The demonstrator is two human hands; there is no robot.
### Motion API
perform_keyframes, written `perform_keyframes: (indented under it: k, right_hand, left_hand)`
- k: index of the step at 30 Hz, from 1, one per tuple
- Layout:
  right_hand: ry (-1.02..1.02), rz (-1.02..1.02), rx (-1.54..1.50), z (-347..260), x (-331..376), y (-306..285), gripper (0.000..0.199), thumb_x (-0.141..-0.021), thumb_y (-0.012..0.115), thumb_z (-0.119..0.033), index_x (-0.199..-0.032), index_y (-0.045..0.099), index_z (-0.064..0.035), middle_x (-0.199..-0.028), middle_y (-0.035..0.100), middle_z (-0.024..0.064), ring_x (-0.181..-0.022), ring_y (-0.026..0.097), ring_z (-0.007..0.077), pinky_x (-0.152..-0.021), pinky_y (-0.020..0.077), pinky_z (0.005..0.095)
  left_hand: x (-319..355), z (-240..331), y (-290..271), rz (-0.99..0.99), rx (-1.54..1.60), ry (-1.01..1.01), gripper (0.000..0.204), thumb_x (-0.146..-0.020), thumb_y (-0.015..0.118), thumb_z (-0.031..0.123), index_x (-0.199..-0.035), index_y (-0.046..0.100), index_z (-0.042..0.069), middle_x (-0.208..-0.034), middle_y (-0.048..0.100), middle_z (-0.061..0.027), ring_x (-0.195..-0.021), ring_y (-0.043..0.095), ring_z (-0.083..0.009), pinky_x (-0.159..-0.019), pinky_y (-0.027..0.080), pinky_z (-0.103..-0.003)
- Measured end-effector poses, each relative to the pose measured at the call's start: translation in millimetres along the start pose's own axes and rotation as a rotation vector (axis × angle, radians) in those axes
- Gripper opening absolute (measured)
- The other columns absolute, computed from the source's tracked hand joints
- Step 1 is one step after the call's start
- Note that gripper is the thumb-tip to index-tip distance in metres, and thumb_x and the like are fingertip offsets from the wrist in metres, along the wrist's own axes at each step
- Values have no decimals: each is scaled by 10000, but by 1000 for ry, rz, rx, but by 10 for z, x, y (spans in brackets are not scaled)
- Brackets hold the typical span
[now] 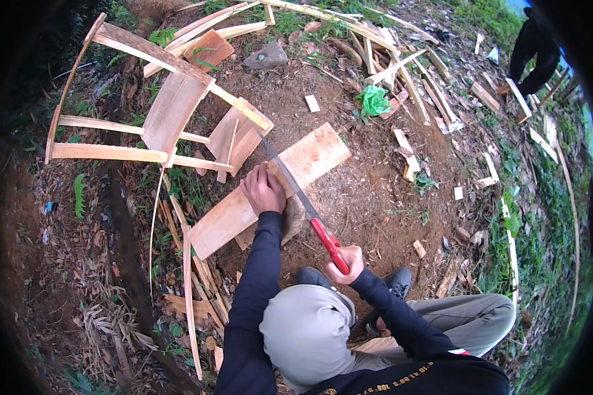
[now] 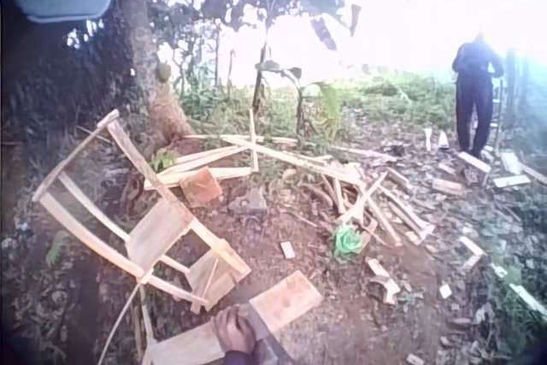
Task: The person uses a red hand saw to cut a rectangular piece of wood into smaller sections. They then pick up the cut pieces, inspect the edges, and place them on a wooden frame structure nearby. The person repeats the cutting process on another piece of wood.
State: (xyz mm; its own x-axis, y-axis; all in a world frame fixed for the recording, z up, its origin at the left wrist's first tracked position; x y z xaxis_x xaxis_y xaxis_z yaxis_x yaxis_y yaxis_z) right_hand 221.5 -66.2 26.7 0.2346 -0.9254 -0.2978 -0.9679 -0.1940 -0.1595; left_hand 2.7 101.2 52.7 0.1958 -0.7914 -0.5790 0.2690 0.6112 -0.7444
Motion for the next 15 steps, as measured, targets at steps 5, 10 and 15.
perform_keyframes:
  k: [5,10,15]
  right_hand:
    - [-126,29,1,-29,-71,44,121,-742,692,-108,-703,579,-88,-593,557,111,-527,591,323,-531,480,416]
    - [-38,0,-17,-31,198,-94,81,-730,689,-82,-695,616,-90,-581,586,68,-520,621,282,-538,509,388]
    - [74,40,19,-183,-163,-29,112,-744,676,-103,-692,587,-57,-551,527,123,-477,574,314,-509,478,395]
  left_hand:
    - [6,-36,39,-7,1,-16,283,-948,555,164,-1168,705,68,-1173,681,-121,-1146,602,-310,-1084,348,-499]
    - [32,-57,23,-26,-72,-37,290,-964,539,186,-1164,705,57,-1170,682,-121,-1164,599,-298,-1075,352,-480]
    - [-11,37,18,-23,-21,0,280,-958,546,175,-1161,695,52,-1161,687,-128,-1126,612,-310,-1054,373,-456]
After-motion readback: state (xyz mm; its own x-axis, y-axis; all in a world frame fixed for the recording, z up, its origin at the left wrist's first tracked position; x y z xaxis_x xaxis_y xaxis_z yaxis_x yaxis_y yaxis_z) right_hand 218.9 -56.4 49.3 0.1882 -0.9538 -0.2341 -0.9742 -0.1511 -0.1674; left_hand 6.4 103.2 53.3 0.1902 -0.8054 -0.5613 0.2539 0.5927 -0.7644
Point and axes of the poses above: each hand's wrist, its own x-axis away from the middle knuckle, its own y-axis out of the palm, z = x × y, the point moved 7 cm from there along -x, towards the middle knuckle
